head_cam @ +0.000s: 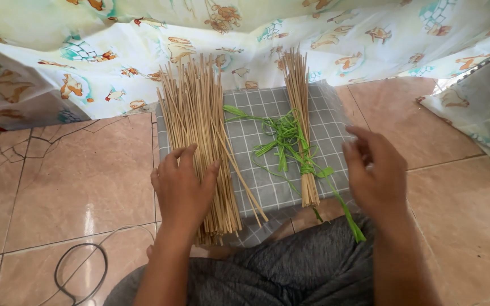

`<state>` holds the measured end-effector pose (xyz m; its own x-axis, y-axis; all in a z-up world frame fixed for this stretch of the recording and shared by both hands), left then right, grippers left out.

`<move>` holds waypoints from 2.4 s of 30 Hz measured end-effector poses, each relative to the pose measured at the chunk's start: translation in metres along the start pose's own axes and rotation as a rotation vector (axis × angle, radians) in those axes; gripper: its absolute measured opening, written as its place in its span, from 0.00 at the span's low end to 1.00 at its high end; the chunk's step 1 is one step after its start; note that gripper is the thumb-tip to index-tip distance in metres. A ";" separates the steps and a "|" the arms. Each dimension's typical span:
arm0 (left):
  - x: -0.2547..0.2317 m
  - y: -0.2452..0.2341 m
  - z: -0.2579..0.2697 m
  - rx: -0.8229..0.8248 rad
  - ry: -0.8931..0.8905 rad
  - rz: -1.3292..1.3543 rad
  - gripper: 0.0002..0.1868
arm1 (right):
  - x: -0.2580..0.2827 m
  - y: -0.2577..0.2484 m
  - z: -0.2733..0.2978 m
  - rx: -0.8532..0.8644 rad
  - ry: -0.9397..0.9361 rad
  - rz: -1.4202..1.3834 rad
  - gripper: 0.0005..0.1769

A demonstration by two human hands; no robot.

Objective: Bundling and tying thin wooden sticks together using green plastic strips.

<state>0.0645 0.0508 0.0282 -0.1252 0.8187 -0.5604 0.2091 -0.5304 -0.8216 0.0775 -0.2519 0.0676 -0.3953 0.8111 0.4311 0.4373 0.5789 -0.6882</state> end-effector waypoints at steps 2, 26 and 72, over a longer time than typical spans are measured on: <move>-0.007 -0.003 -0.001 -0.009 -0.017 0.015 0.27 | -0.019 0.015 -0.021 0.280 0.271 -0.017 0.19; -0.004 0.005 0.007 -0.113 0.142 0.094 0.23 | 0.047 0.081 -0.004 0.449 -0.003 -0.415 0.20; 0.025 -0.008 -0.001 -0.462 -0.167 0.724 0.15 | -0.114 0.080 0.026 0.343 0.918 -0.966 0.28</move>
<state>0.0605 0.0759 0.0205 0.0573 0.2530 -0.9658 0.6600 -0.7354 -0.1534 0.1365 -0.3007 -0.0517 0.3038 -0.0572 0.9510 0.0240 0.9983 0.0524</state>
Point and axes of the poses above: each hand's wrist, its own z-axis away from the middle knuckle, its own y-axis out of the palm, x = y × z, the point moved 4 cm from there along -z, towards the middle knuckle, and after that the axes turned 4 degrees about x, right-handed, at the moved point
